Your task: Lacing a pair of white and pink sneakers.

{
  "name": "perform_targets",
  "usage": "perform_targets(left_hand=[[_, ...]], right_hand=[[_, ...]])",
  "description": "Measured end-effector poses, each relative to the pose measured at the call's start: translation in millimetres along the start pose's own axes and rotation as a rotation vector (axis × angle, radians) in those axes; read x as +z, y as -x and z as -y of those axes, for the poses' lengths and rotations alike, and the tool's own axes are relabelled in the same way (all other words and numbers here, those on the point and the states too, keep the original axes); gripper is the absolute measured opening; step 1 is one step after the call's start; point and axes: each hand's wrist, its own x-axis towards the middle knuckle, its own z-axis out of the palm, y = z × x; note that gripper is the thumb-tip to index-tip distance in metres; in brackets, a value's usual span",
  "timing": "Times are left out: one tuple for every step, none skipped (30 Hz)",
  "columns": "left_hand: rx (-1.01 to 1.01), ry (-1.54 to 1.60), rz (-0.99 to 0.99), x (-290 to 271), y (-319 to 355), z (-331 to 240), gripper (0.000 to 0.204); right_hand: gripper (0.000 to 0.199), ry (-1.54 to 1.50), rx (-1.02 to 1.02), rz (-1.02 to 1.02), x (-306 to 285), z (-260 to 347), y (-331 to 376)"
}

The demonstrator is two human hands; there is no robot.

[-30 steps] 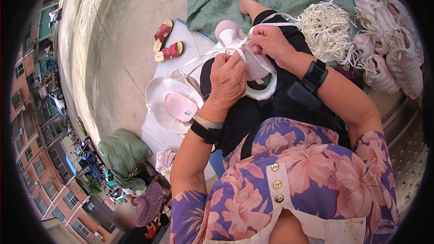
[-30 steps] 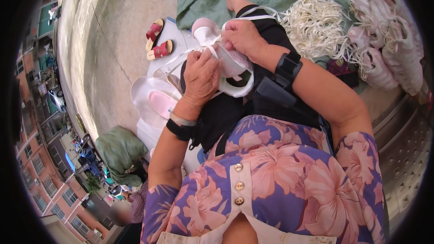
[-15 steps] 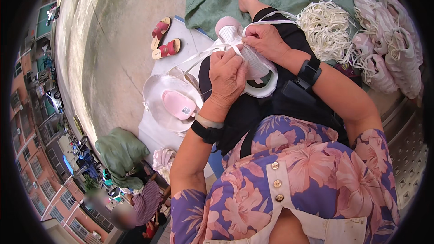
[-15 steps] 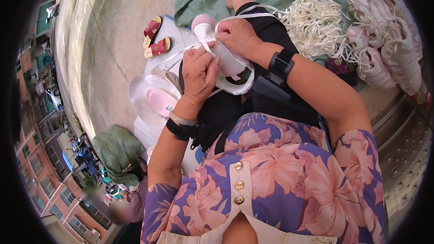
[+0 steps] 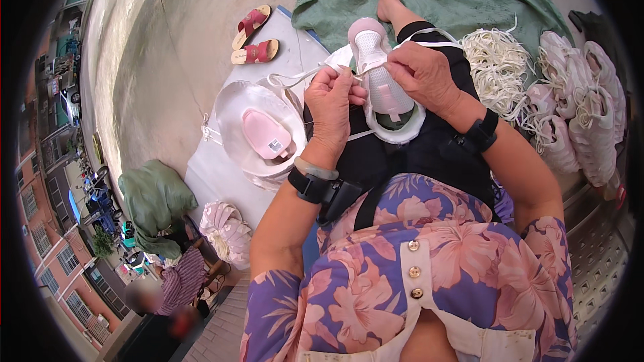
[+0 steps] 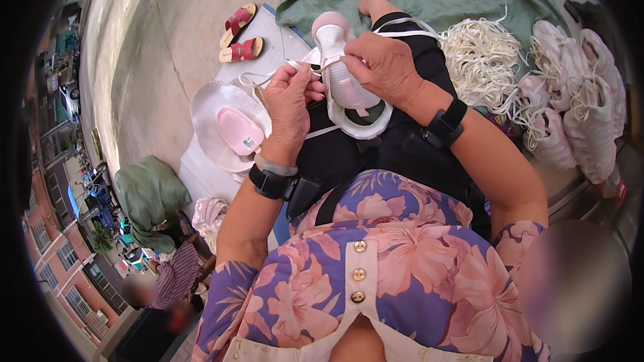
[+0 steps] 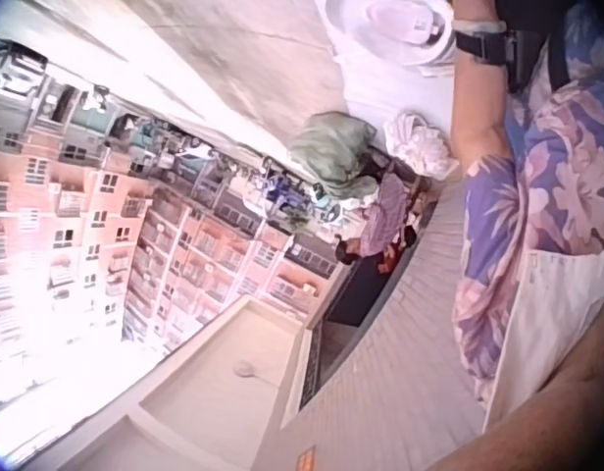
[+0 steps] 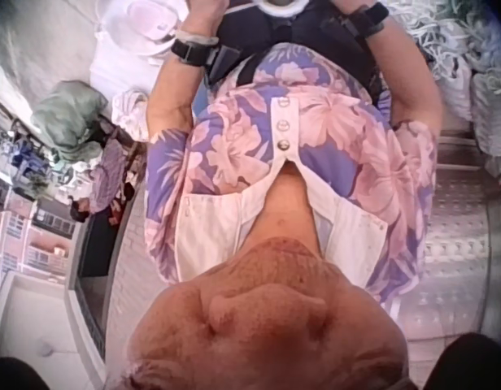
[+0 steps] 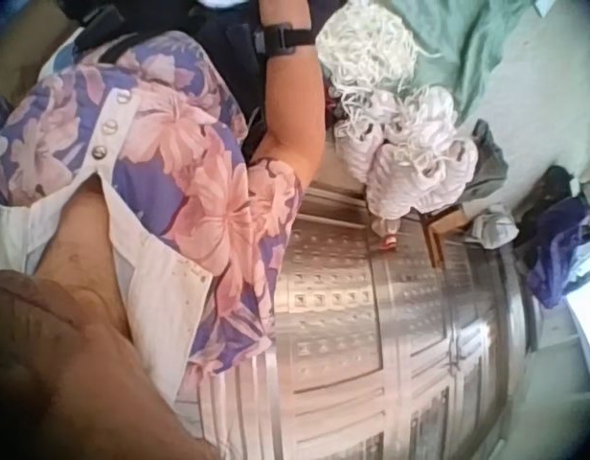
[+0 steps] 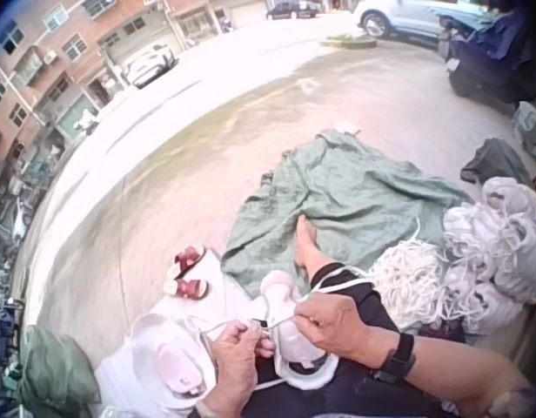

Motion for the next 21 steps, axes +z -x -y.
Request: perform_targets(left_hand=[[0.004, 0.011, -0.006, 0.8, -0.4, 1.4, 0.012], [0.018, -0.048, 0.022, 0.4, -0.3, 2.4, 0.012], [0.031, -0.107, 0.05, -0.3, -0.1, 3.0, 0.011], [0.034, -0.098, 0.041, -1.0, 0.2, 3.4, 0.011], [0.028, -0.141, 0.062, -0.7, 0.8, 1.9, 0.01], [0.021, -0.185, 0.084, -1.0, 1.1, 1.5, 0.009], [0.022, -0.177, 0.076, -2.2, 0.8, 3.8, 0.009], [0.045, -0.193, 0.079, -2.8, -0.1, 5.8, 0.007], [0.068, -0.21, 0.083, -2.7, -1.5, 7.8, 0.006], [0.07, -0.204, 0.079, -1.3, -3.8, 10.0, 0.006], [0.141, -0.218, 0.065, 0.9, -6.5, 12.0, 0.005], [0.211, -0.233, 0.051, 3.0, -9.9, 13.6, 0.005], [0.212, -0.229, 0.047, 4.4, -14.5, 15.9, 0.005], [0.269, -0.269, 0.029, 6.0, -20.1, 18.6, 0.005], [0.325, -0.31, 0.011, 6.4, -24.4, 21.1, 0.006], [0.326, -0.307, 0.011, 5.8, -27.4, 23.5, 0.006], [0.343, -0.366, -0.018, 6.9, -29.5, 24.2, 0.006], [0.359, -0.426, -0.048, 7.7, -30.6, 25.0, 0.007], [0.358, -0.425, -0.046, 8.3, -31.2, 25.9, 0.007], [0.365, -0.433, -0.055, 8.9, -31.3, 25.6, 0.007], [0.372, -0.442, -0.065, 9.6, -31.0, 24.8, 0.007]], right_hand=[[0.009, 0.004, -0.008, 0.009, -0.8, 0.6, -0.8], [0.006, 0.079, -0.186, 0.079, -0.9, 2.7, -1.6], [0.005, 0.153, -0.366, 0.148, -0.8, 4.4, -2.2], [0.019, 0.232, -0.428, 0.185, -0.5, 3.8, -0.9], [0.019, 0.232, -0.436, 0.195, 0.2, 3.9, -0.1], [0.025, 0.271, -0.423, 0.182, 0.9, 4.2, 0.5], [0.031, 0.311, -0.411, 0.167, 1.8, 3.9, 0.7], [0.031, 0.312, -0.417, 0.173, 2.8, 3.1, 0.3], [0.035, 0.317, -0.416, 0.144, 3.8, 1.8, 0.0], [0.038, 0.323, -0.413, 0.115, 4.3, 0.7, -0.7], [0.038, 0.323, -0.419, 0.12, 4.4, 0.0, -1.5], [0.039, 0.327, -0.398, 0.148, 4.3, -0.6, -2.3], [0.039, 0.331, -0.376, 0.175, 4.5, -1.2, -3.1], [0.039, 0.334, -0.378, 0.177, 4.3, -2.0, -3.5], [0.04, 0.341, -0.374, 0.181, 4.6, -3.1, -3.6], [0.04, 0.347, -0.371, 0.185, 4.9, -4.2, -3.7], [0.04, 0.349, -0.369, 0.186, 5.0, -6.3, -3.1], [0.041, 0.335, -0.372, 0.178, 5.2, -8.3, -2.3], [0.041, 0.321, -0.376, 0.169, 5.2, -10.0, -1.9], [0.041, 0.321, -0.373, 0.168, 5.3, -11.0, -1.7], [0.041, 0.312, -0.371, 0.165, 5.5, -11.7, -1.6]])
